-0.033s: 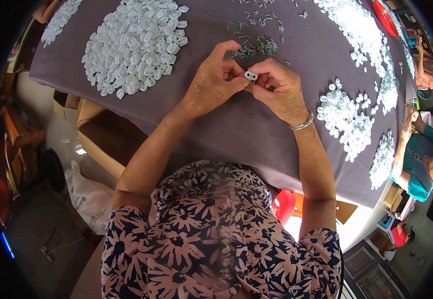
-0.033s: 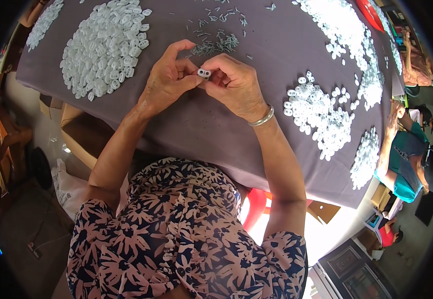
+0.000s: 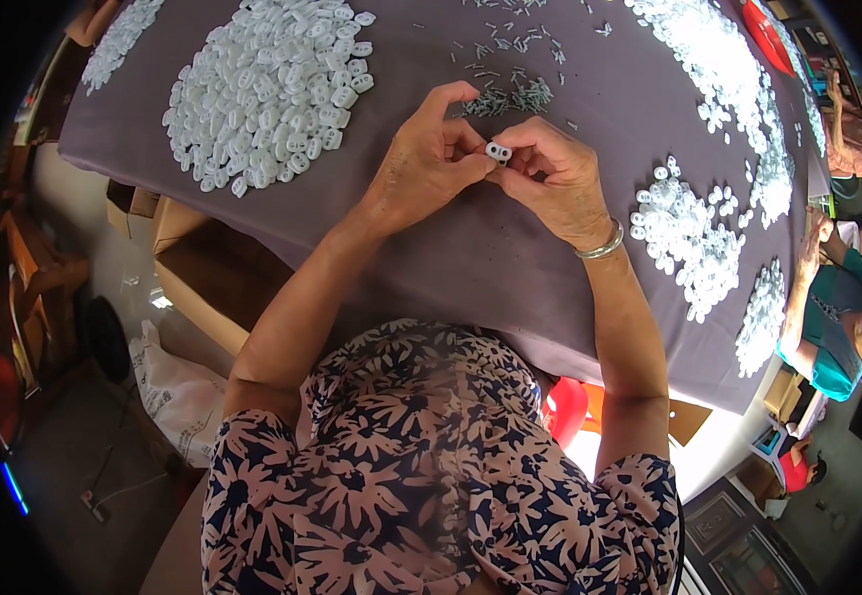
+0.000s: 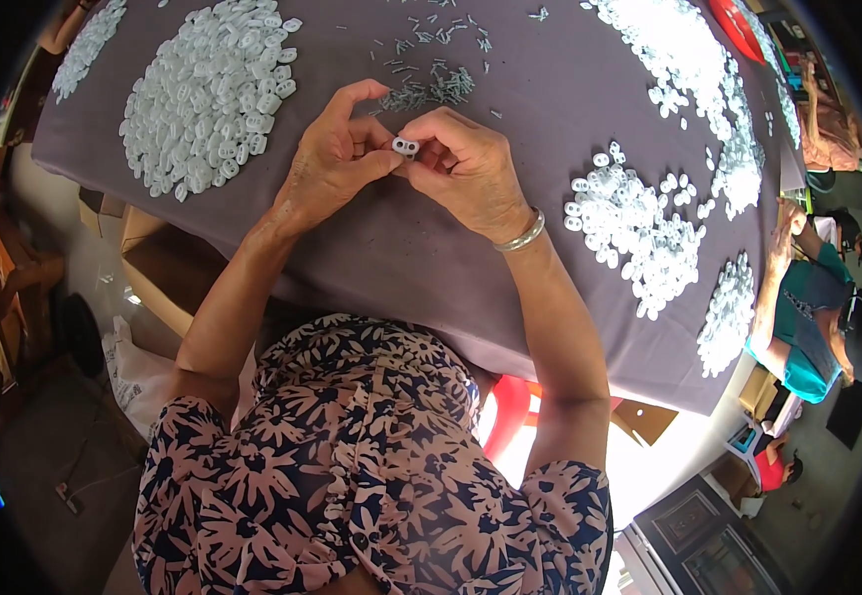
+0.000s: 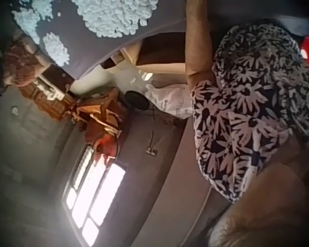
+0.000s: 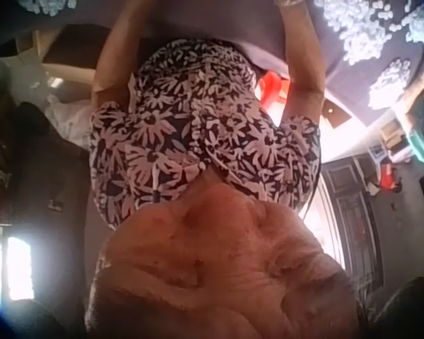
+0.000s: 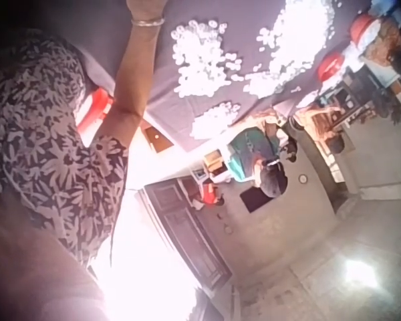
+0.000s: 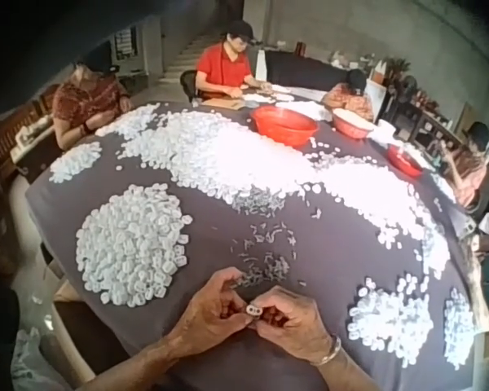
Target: The person assembles plastic cord locks by hand, picking up the plastic components from the table and fitting them together.
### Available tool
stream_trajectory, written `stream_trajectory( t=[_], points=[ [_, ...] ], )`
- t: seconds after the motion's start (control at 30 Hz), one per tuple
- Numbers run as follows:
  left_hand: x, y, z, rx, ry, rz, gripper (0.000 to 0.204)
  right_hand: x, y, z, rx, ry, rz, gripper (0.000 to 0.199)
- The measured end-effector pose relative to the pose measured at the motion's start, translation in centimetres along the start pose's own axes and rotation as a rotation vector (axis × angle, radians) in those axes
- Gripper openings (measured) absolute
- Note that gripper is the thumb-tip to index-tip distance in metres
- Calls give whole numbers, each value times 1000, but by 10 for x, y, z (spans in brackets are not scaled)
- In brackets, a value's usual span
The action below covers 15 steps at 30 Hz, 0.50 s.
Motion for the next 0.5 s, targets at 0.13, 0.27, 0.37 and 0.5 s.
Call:
stream_trajectory(
  t=[0.13,0.27,0.37,0.5],
  points=[
    [-2,0,0,45,58,20,58,5,-1,2,-12,78,66,28],
    [-4,0,2,52,162,44,52,8,-1,3,-42,138,98,28],
    [-8,-1,1,26,70,38,50,10,-2,3,-57,159,112,29],
    [-1,-2,-2,16,110,-23,49,11,-2,1,-53,192,115,30]
  ],
)
Point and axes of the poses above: each hand's wrist, its own y-axis away from the middle knuckle, its own z-axis out of the back of the hand, x = y × z, the point moved 6 cm from there along -y, towards the middle knuckle, and after that the axes turned 3 degrees about -y, right-handed, at the moved point
